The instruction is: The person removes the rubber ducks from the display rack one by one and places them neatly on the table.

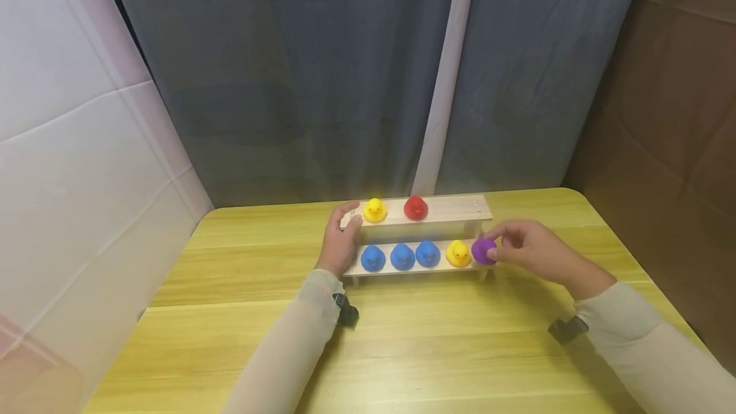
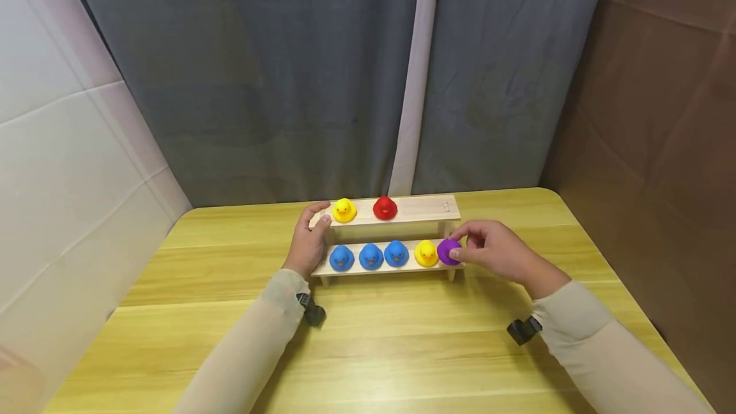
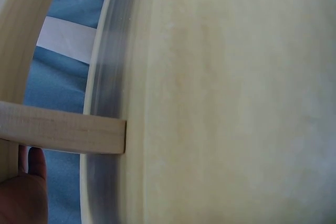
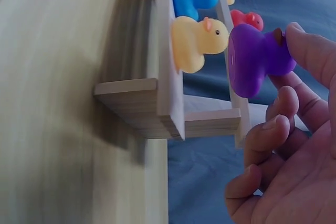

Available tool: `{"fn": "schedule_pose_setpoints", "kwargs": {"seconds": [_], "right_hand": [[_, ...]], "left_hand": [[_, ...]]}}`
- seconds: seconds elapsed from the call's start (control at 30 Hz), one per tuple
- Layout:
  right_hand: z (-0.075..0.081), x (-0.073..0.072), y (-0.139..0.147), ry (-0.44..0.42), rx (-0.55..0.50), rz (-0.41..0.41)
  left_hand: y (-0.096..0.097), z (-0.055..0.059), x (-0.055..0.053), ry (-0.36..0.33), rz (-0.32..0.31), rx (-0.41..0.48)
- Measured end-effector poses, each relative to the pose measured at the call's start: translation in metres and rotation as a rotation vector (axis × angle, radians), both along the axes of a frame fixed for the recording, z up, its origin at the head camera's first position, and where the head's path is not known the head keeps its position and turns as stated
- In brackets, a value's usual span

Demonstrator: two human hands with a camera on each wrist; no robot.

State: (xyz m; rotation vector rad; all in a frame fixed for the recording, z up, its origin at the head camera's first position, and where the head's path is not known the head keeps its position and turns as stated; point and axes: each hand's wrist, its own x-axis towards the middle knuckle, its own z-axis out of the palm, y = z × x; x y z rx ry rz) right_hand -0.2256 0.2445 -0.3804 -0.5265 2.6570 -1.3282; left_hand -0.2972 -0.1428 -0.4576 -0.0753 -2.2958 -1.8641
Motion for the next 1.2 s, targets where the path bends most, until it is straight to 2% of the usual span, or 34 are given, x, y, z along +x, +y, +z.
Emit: {"fn": "schedule_pose_setpoints", "kwargs": {"seconds": [0.27,0.57,1.2], "right_hand": [[-0.011,0.006,-0.002,-0.054,-0.015,0.024],[-0.023,0.011,-0.003,-0.040,0.005,0.055],[-0.037,0.018,-0.006,-0.092,0.020,0.055]], "left_hand": [[0.000,0.001,0.001,0.006,0.001,0.005],[-0.001,0.001,0.001,-0.012,-0.004,-0.011],[-0.001,0.002,0.001,-0.025,-0.009,-0.003]]}}
